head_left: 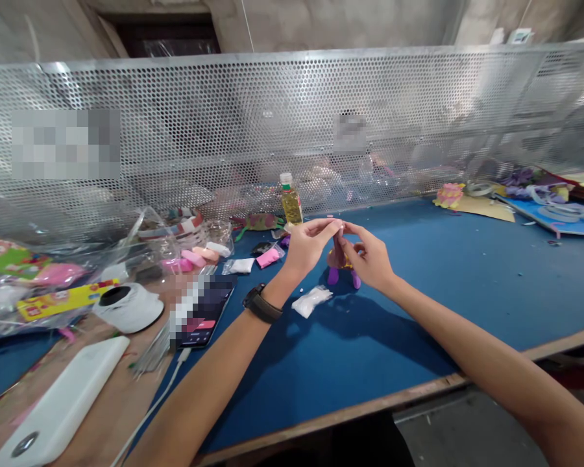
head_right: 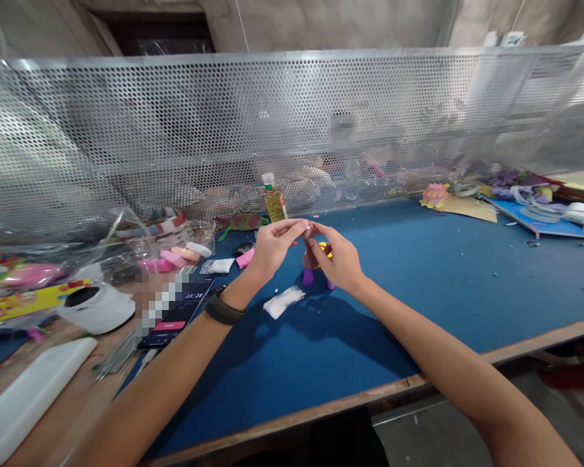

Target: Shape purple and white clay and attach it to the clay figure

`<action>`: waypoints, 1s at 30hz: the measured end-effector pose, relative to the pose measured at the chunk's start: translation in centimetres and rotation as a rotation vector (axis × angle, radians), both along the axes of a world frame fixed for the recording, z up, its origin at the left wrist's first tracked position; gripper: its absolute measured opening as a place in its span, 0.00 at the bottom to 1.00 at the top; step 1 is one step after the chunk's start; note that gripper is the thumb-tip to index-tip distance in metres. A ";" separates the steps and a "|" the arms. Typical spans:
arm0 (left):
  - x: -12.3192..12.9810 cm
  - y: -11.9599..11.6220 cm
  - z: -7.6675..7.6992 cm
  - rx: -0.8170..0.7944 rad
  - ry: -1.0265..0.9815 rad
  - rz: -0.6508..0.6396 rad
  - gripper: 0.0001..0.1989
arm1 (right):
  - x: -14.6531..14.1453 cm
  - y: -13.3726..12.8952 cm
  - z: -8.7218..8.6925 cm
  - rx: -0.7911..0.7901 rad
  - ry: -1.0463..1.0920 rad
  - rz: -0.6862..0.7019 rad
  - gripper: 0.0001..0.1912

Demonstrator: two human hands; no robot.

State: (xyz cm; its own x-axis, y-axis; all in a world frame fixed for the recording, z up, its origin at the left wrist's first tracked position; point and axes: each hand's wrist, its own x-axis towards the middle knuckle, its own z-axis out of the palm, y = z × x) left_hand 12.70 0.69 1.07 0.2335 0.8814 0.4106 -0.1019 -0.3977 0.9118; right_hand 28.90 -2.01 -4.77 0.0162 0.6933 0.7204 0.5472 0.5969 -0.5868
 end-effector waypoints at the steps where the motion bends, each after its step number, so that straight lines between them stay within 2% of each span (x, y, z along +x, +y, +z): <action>1: 0.0 0.0 0.0 0.013 0.006 0.003 0.13 | 0.0 0.0 0.0 0.000 0.001 0.003 0.21; 8: -0.3 0.2 0.1 -0.020 0.054 -0.014 0.15 | 0.1 0.0 0.1 -0.003 0.011 0.028 0.21; 12: -0.4 0.1 0.2 -0.064 0.016 -0.047 0.12 | 0.1 0.1 0.0 -0.018 0.011 0.009 0.22; 23: -0.5 0.6 -0.1 -0.224 -0.033 -0.123 0.14 | 0.0 0.0 0.1 -0.014 0.009 -0.005 0.21; 30: -0.5 0.4 -0.2 -0.252 -0.034 -0.157 0.14 | 0.0 0.0 0.0 -0.017 0.012 0.005 0.21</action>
State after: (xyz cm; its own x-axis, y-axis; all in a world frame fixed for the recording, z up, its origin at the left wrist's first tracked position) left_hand 12.21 1.14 0.91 0.3648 0.9108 0.1932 -0.1769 -0.1359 0.9748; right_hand 28.94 -1.98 -4.75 0.0217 0.7059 0.7080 0.5372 0.5890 -0.6037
